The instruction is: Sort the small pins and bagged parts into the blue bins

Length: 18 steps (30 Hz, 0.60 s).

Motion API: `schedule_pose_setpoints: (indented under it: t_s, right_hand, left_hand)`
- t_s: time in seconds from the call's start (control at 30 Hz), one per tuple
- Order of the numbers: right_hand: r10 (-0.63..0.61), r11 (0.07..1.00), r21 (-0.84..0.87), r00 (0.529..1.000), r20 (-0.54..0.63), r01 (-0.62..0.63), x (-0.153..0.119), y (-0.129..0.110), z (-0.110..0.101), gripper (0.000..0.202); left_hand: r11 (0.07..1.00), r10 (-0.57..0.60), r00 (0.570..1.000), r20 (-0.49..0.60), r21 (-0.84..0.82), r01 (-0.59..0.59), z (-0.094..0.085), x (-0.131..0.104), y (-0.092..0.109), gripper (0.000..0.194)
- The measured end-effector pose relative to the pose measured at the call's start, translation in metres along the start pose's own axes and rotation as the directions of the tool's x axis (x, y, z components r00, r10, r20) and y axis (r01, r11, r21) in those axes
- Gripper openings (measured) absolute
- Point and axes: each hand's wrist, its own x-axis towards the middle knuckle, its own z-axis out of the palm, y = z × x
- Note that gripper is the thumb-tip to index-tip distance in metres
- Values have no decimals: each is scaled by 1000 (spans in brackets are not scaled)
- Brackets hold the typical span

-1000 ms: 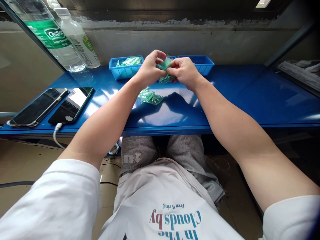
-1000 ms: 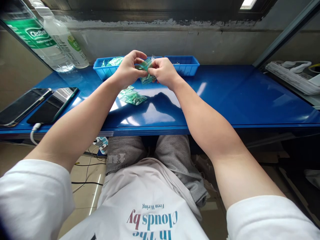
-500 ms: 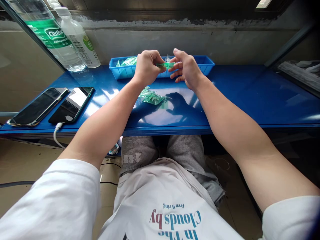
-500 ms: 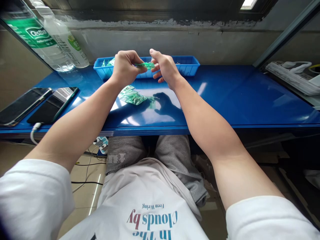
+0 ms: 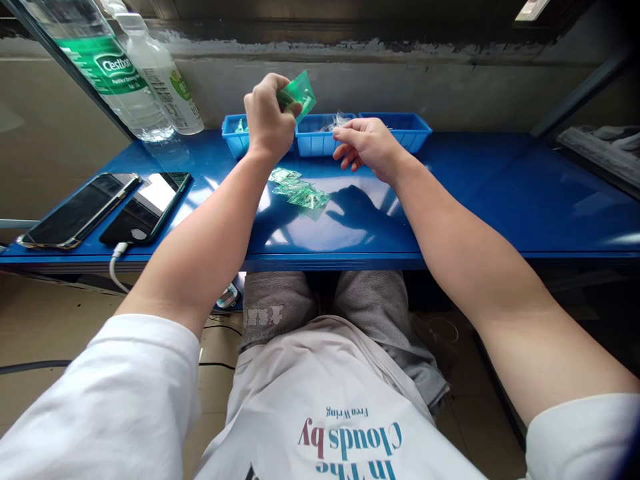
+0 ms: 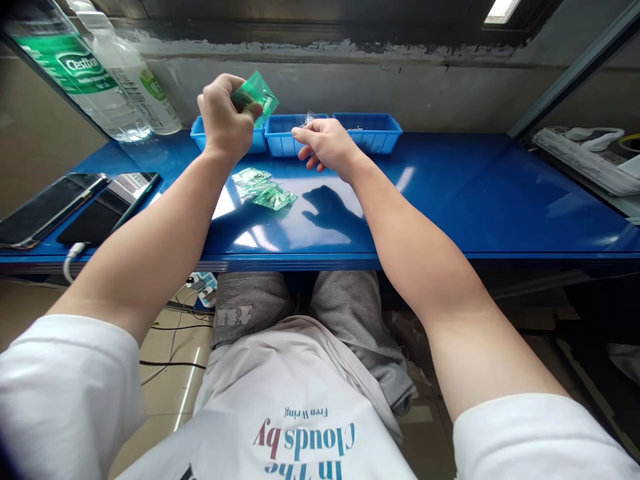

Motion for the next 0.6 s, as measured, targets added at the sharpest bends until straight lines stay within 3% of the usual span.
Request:
schedule_pose_setpoints:
  t_s: [0.17, 0.3, 0.47, 0.6]
  right_hand:
    - [-65, 982, -179, 998, 27, 68, -4, 3, 4, 23]
    - [-164, 916, -365, 986, 43, 168, -6, 5, 4, 17]
    - [-217, 868, -443, 974, 67, 224, -8, 5, 4, 13]
    - [-212, 865, -448, 974, 84, 227, -10, 4, 4, 12]
  left_hand:
    - [993, -68, 996, -56, 95, 73, -5, 6, -19, 34]
    - [972, -150, 980, -132, 159, 170, -6, 8, -33, 35]
    - [965, -171, 985, -31, 198, 173, -3, 11, -45, 43]
    - [949, -239, 965, 105, 237, 209, 0, 10, -46, 58]
